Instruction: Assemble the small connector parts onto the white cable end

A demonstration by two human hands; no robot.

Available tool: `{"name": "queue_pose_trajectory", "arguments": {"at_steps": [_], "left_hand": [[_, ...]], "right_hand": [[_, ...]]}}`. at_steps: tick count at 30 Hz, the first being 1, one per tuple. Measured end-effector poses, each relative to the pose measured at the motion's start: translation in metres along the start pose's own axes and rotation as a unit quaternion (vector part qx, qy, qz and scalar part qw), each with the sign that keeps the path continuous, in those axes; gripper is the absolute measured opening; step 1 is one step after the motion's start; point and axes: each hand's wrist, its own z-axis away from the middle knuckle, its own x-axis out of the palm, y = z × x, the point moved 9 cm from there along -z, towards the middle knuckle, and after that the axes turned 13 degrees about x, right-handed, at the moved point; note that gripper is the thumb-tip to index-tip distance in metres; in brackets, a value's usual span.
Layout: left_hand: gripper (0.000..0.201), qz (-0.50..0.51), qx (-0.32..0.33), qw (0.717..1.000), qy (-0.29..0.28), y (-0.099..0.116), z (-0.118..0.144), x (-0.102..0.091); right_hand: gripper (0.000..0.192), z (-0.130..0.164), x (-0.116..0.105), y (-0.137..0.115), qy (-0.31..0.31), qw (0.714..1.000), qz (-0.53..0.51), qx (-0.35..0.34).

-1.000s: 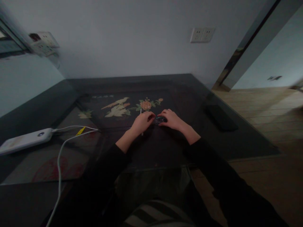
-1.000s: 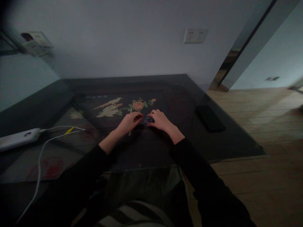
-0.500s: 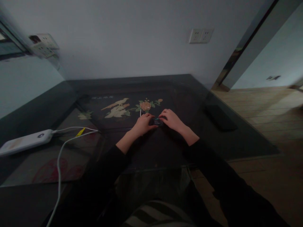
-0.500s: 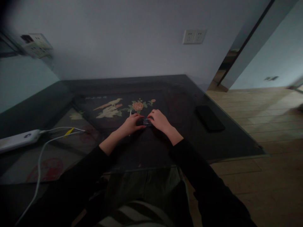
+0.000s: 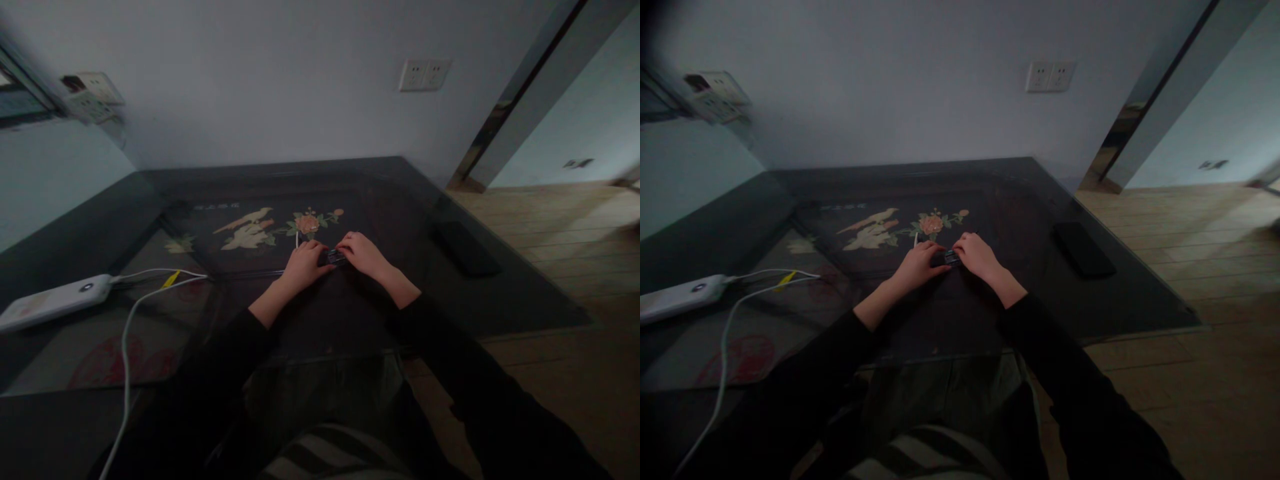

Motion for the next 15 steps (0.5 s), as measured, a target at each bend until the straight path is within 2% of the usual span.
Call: {"name": "queue_pose_trajectory", "arguments": {"at_steps": [9, 15], "left_hand": [[0.043, -0.01, -0.001, 1.0, 0.004, 0.0045, -0.0005, 0.0014], [0.04, 0.015, 0.01, 1.0, -0.001, 0.0034, -0.002, 0.0038]], "right_hand": [[0.026, 0.0014, 0.0029, 0.0013, -0.011, 1.0, 0.003, 0.015], [0.019, 0.0012, 0.0039, 0.003, -0.009, 0.999, -0.01, 0.033]]}}
